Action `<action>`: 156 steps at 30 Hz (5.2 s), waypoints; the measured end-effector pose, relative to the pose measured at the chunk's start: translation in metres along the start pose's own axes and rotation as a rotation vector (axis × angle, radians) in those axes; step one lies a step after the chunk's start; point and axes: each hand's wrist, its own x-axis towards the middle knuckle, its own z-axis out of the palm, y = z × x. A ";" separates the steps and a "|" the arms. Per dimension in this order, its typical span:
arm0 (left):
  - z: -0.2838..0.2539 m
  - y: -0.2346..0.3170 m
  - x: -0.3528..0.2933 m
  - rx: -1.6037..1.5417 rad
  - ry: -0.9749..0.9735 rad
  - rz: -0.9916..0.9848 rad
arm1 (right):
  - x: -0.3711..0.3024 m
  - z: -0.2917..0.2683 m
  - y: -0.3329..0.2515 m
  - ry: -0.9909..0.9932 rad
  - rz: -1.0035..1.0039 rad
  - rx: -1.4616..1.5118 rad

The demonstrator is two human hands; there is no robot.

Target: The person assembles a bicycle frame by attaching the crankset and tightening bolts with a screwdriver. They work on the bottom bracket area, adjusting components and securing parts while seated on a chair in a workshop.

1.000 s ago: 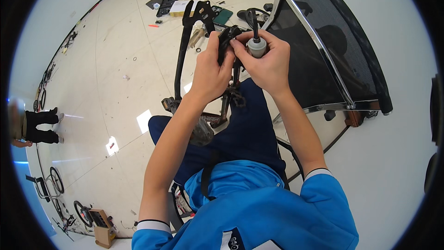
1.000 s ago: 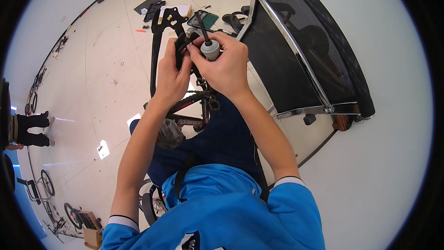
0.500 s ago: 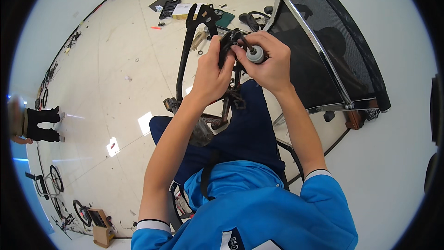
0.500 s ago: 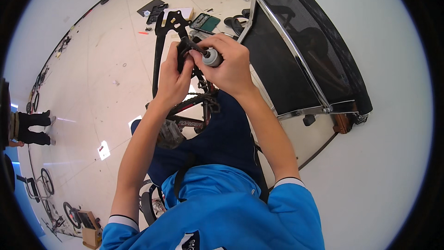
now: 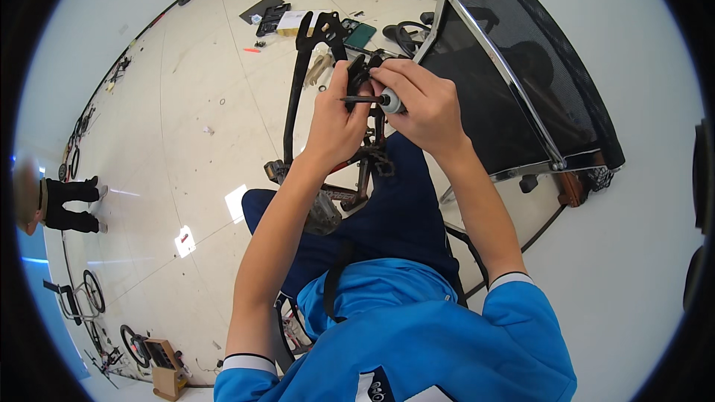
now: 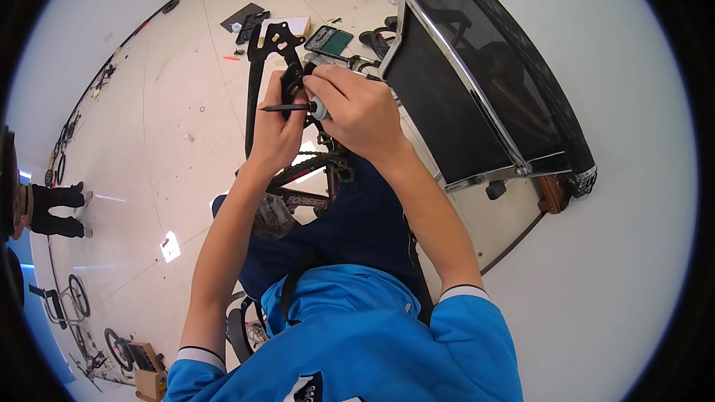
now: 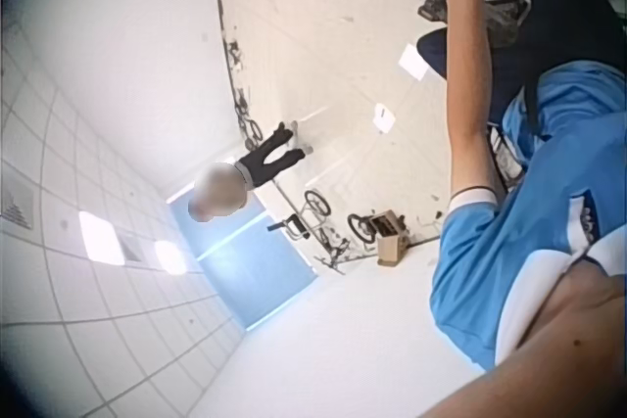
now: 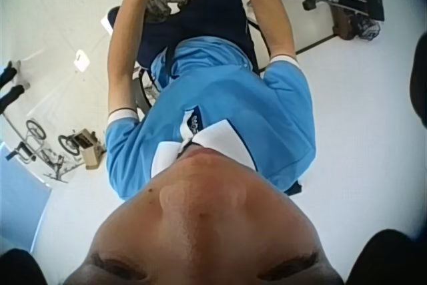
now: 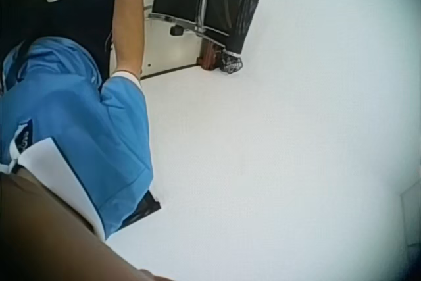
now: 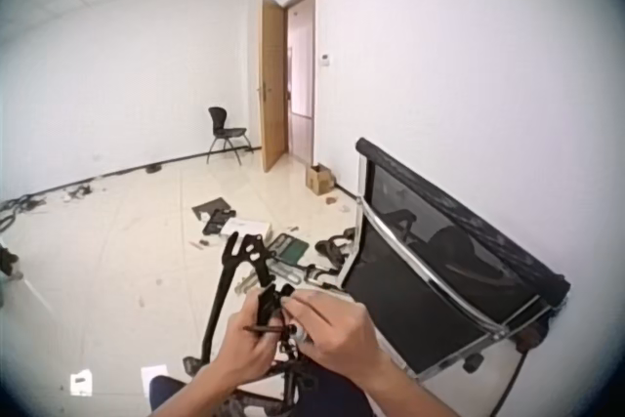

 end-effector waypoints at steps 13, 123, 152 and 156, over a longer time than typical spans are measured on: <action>-0.002 -0.004 0.000 0.065 0.012 0.009 | 0.009 0.009 -0.016 0.152 0.363 0.233; -0.005 -0.012 0.002 0.023 -0.032 0.065 | 0.010 0.010 -0.023 0.144 0.475 0.255; -0.005 -0.010 0.001 -0.004 -0.033 0.030 | 0.006 0.013 -0.019 0.163 0.360 0.191; -0.006 -0.006 0.002 0.019 -0.049 0.026 | 0.006 0.011 -0.018 0.154 0.433 0.255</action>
